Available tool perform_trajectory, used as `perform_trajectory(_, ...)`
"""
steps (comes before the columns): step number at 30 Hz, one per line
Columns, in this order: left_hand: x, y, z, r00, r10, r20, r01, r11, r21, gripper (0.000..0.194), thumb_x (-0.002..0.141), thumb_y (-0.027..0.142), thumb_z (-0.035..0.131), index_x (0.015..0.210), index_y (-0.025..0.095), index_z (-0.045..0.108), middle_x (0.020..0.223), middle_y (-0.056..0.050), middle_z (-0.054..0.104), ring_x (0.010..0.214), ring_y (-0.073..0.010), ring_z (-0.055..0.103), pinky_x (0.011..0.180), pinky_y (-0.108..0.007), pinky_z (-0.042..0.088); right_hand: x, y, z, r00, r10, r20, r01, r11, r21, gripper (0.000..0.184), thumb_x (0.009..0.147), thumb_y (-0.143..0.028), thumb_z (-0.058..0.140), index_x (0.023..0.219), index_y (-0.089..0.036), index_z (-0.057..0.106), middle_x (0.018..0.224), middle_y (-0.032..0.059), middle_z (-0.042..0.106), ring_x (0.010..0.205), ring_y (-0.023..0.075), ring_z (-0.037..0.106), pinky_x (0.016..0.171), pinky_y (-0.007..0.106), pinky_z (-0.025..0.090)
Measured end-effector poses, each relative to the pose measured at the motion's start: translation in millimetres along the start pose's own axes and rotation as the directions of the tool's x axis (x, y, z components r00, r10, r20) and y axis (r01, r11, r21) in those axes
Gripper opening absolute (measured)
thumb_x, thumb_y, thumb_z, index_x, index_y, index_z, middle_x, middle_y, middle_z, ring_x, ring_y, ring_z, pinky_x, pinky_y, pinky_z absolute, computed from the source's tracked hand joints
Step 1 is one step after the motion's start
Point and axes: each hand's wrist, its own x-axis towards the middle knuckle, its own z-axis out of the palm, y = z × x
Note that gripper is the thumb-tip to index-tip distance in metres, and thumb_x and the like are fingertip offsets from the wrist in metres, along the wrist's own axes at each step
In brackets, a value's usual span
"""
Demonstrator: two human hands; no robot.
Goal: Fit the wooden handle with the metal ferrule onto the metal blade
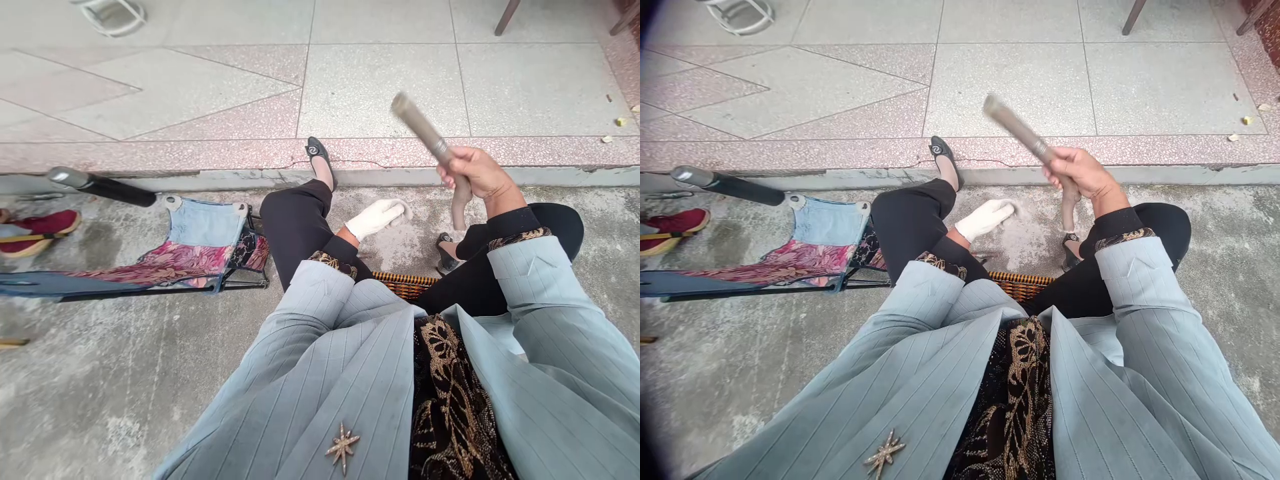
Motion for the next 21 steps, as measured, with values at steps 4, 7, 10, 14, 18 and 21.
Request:
perform_trajectory(4,0,5,9.2,0.996,0.053,0.068,-0.058,0.996,0.072,0.027,0.095,0.035,0.05,0.086,0.018,0.069,0.078,-0.003,0.068,0.087,-0.0189,0.066,0.08,-0.031,0.049,12,19,-6,0.926,0.073,-0.37,-0.119,0.988,-0.102,0.06,0.083,-0.065,0.062,0.116,-0.015,0.066,0.078,0.0054,0.063,0.062,0.0135,0.054,0.056,0.026,0.046)
perform_trajectory(7,0,6,15.7,0.992,0.09,0.094,-0.102,0.986,0.129,0.024,0.093,0.031,0.051,0.084,0.018,0.069,0.08,-0.002,0.069,0.088,-0.0176,0.065,0.081,-0.029,0.048,23,39,-2,0.894,0.149,-0.423,-0.3,0.9,-0.316,0.053,0.085,-0.055,0.064,0.115,-0.012,0.069,0.078,0.0068,0.065,0.064,0.0157,0.057,0.06,0.028,0.047)
perform_trajectory(10,-1,5,18.4,0.988,0.119,0.096,-0.136,0.973,0.186,0.022,0.093,0.028,0.051,0.085,0.018,0.069,0.08,-0.002,0.069,0.089,-0.0174,0.065,0.08,-0.027,0.046,27,49,6,0.902,0.159,-0.401,-0.394,0.682,-0.616,0.04,0.086,-0.044,0.065,0.111,-0.014,0.073,0.088,0.0091,0.07,0.082,0.023,0.063,0.072,0.032,0.047)
perform_trajectory(14,-3,3,14.2,0.982,0.154,0.113,-0.176,0.958,0.227,0.02,0.091,0.029,0.054,0.09,0.018,0.071,0.085,-0.003,0.071,0.09,-0.0186,0.064,0.081,-0.026,0.045,27,47,17,0.927,0.211,-0.309,-0.372,0.435,-0.82,0.036,0.091,-0.038,0.059,0.117,-0.017,0.071,0.105,0.0137,0.071,0.099,0.0298,0.063,0.079,0.035,0.045)
perform_trajectory(18,-4,1,2.7,0.967,0.231,0.107,-0.254,0.917,0.309,0.029,0.094,0.033,0.045,0.096,0.019,0.071,0.091,-0.004,0.072,0.087,-0.0191,0.065,0.081,-0.027,0.044,24,47,24,0.907,0.413,-0.085,-0.236,0.329,-0.914,0.036,0.09,-0.033,0.06,0.121,-0.019,0.071,0.111,0.0151,0.071,0.097,0.0291,0.064,0.075,0.034,0.044)
perform_trajectory(21,-3,0,-8.2,0.978,0.206,-0.028,-0.187,0.929,0.318,0.03,0.094,0.032,0.044,0.096,0.018,0.07,0.091,-0.005,0.072,0.088,-0.0202,0.064,0.08,-0.029,0.044,21,51,25,0.772,0.6,0.207,-0.136,0.475,-0.869,0.034,0.084,-0.028,0.066,0.117,-0.023,0.074,0.097,0.0071,0.074,0.082,0.0211,0.064,0.068,0.03,0.044)
